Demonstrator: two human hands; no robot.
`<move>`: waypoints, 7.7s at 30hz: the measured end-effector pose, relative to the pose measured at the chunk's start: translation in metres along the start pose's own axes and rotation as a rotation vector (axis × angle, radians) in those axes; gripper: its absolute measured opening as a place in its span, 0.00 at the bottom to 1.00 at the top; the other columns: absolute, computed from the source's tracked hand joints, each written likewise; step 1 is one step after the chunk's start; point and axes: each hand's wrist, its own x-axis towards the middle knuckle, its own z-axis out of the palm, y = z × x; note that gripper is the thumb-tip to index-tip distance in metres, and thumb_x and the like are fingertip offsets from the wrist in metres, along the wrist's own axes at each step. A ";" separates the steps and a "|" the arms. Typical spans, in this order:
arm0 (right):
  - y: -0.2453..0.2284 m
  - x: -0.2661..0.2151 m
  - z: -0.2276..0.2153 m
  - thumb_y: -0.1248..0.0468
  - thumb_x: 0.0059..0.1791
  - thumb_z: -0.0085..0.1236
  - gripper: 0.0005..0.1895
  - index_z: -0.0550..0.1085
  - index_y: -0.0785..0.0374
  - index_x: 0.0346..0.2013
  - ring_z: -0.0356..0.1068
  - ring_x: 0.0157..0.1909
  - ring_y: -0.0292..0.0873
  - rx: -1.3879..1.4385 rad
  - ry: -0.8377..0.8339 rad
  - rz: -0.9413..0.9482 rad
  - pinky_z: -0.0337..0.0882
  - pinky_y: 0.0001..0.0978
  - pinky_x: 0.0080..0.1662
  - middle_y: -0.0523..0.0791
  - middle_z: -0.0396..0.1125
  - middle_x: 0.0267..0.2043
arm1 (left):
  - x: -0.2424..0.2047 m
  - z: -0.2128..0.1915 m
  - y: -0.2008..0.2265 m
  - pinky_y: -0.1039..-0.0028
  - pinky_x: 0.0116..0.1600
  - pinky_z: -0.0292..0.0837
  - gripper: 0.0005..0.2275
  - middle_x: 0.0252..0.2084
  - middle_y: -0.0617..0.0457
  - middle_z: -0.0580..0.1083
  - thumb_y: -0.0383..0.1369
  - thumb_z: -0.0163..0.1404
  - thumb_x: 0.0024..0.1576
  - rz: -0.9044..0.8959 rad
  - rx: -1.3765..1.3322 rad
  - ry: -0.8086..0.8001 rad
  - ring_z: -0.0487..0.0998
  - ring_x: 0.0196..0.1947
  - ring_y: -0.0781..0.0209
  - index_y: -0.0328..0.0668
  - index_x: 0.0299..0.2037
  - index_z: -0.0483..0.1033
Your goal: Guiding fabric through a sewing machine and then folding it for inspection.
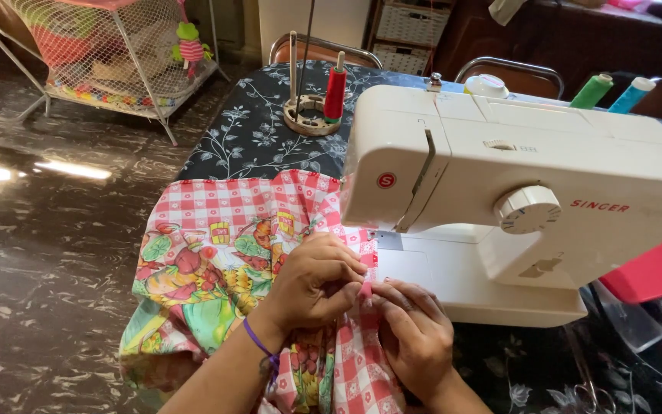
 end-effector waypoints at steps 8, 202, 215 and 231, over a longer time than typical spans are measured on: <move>0.006 -0.007 0.002 0.67 0.56 0.52 0.10 0.80 0.68 0.44 0.78 0.53 0.52 0.008 -0.039 0.009 0.77 0.45 0.57 0.49 0.79 0.51 | 0.001 -0.001 -0.001 0.61 0.52 0.75 0.09 0.35 0.55 0.84 0.34 0.54 0.59 -0.012 0.009 0.006 0.85 0.39 0.56 0.43 0.27 0.81; -0.016 -0.003 -0.016 0.63 0.57 0.49 0.14 0.76 0.68 0.33 0.74 0.59 0.54 -0.173 -0.257 0.090 0.71 0.48 0.63 0.52 0.76 0.59 | 0.008 -0.016 -0.004 0.58 0.58 0.67 0.08 0.41 0.57 0.83 0.38 0.56 0.61 0.005 -0.113 -0.142 0.84 0.45 0.57 0.46 0.35 0.83; -0.004 -0.005 -0.011 0.63 0.58 0.46 0.14 0.77 0.71 0.39 0.73 0.62 0.57 -0.185 -0.310 0.019 0.71 0.47 0.64 0.55 0.74 0.61 | 0.003 -0.015 -0.010 0.59 0.61 0.68 0.09 0.44 0.57 0.84 0.41 0.57 0.62 -0.032 -0.065 -0.132 0.85 0.48 0.57 0.47 0.37 0.83; 0.004 -0.004 -0.006 0.63 0.57 0.49 0.12 0.76 0.68 0.42 0.69 0.64 0.54 -0.211 -0.361 0.044 0.70 0.47 0.63 0.52 0.71 0.67 | 0.001 -0.015 -0.014 0.58 0.64 0.67 0.10 0.48 0.55 0.84 0.43 0.56 0.62 -0.053 -0.045 -0.131 0.85 0.53 0.55 0.48 0.41 0.83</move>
